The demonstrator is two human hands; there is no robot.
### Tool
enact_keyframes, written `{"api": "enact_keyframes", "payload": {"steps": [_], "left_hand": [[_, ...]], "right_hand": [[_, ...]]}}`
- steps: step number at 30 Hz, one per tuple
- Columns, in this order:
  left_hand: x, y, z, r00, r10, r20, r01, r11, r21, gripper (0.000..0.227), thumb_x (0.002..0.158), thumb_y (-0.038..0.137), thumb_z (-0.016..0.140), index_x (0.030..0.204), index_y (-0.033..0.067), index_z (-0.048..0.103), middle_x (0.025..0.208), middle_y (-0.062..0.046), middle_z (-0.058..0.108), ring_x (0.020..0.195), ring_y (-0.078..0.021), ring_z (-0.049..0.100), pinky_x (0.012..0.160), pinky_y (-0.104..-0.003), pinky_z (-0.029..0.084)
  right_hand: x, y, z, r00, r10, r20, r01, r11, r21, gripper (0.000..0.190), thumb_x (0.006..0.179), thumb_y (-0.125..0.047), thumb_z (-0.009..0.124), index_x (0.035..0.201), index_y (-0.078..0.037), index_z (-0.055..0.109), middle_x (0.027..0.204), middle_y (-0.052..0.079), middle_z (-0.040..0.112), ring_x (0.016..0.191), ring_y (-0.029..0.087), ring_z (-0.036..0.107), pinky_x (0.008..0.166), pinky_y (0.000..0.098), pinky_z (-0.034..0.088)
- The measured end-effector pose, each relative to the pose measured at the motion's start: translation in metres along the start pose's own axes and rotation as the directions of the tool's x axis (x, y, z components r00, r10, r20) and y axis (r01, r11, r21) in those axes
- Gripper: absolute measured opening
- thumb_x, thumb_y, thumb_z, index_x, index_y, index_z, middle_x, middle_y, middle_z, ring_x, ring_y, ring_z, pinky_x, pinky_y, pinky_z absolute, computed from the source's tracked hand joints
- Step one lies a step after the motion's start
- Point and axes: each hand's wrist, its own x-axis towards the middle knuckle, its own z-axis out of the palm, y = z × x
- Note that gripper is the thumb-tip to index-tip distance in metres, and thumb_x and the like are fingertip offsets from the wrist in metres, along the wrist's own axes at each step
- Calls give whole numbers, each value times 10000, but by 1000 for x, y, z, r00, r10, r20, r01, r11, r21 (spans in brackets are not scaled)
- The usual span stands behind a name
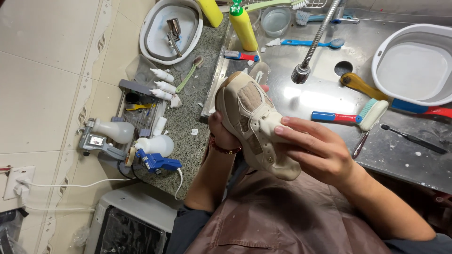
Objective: Cleaning a pair of white sneakers by washing the insoles and scrubbing the exterior at a service sink.
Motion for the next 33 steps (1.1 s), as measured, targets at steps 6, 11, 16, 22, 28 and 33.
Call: {"api": "enact_keyframes", "payload": {"steps": [6, 11, 16, 22, 28, 33], "left_hand": [[-5, -3, -3, 983, 10, -181, -6, 1000, 18, 932, 928, 592, 619, 1598, -1, 357, 1517, -278, 504, 1339, -352, 591, 1149, -493, 493], [-33, -18, -61, 919, 76, -387, -52, 996, 71, 787, 1076, 532, 588, 1486, -123, 435, 1368, -238, 558, 1267, -346, 589, 1087, -494, 493], [-14, 5, 19, 920, -27, -390, 35, 999, 12, 790, 934, 590, 533, 1459, 1, 496, 1358, -161, 626, 1214, -304, 604, 1037, -444, 494], [-45, -10, -23, 859, 167, -484, -85, 979, 187, 804, 997, 607, 514, 1477, -39, 496, 1376, -201, 595, 1242, -328, 584, 1062, -454, 482], [-67, 1, -24, 833, 210, -512, -139, 975, 175, 850, 932, 657, 549, 1448, -18, 508, 1371, -205, 597, 1231, -335, 600, 1042, -503, 498], [-93, -6, -45, 772, 235, -591, -210, 971, 111, 810, 942, 601, 609, 1473, 2, 487, 1405, -159, 570, 1263, -303, 582, 1097, -476, 482]], "right_hand": [[9, -4, 0, 999, -27, 35, 31, 991, -128, 225, 764, 39, 730, 983, 74, 768, 1259, 167, 693, 1203, 385, 660, 1018, 445, 575], [11, 8, -8, 993, -32, 114, 49, 987, -153, 236, 768, 41, 708, 993, 68, 772, 1270, 177, 699, 1234, 360, 658, 1030, 422, 570], [18, -1, -1, 989, -38, 145, 60, 988, -144, 278, 740, 51, 689, 1003, 80, 777, 1236, 171, 712, 1221, 364, 656, 1003, 413, 566], [3, -10, 38, 966, 259, 6, -253, 939, 232, 196, 814, 111, 716, 979, 5, 708, 1287, 132, 695, 1304, 341, 654, 1056, 401, 565], [8, 3, 45, 974, 175, 143, -214, 917, 337, 303, 723, -1, 789, 1011, 14, 694, 1315, 144, 647, 1293, 412, 611, 1051, 460, 532], [19, 4, 49, 986, 29, 165, -74, 959, 274, 270, 722, -75, 839, 945, -25, 694, 1247, 155, 678, 1250, 419, 614, 1007, 468, 541]]}}
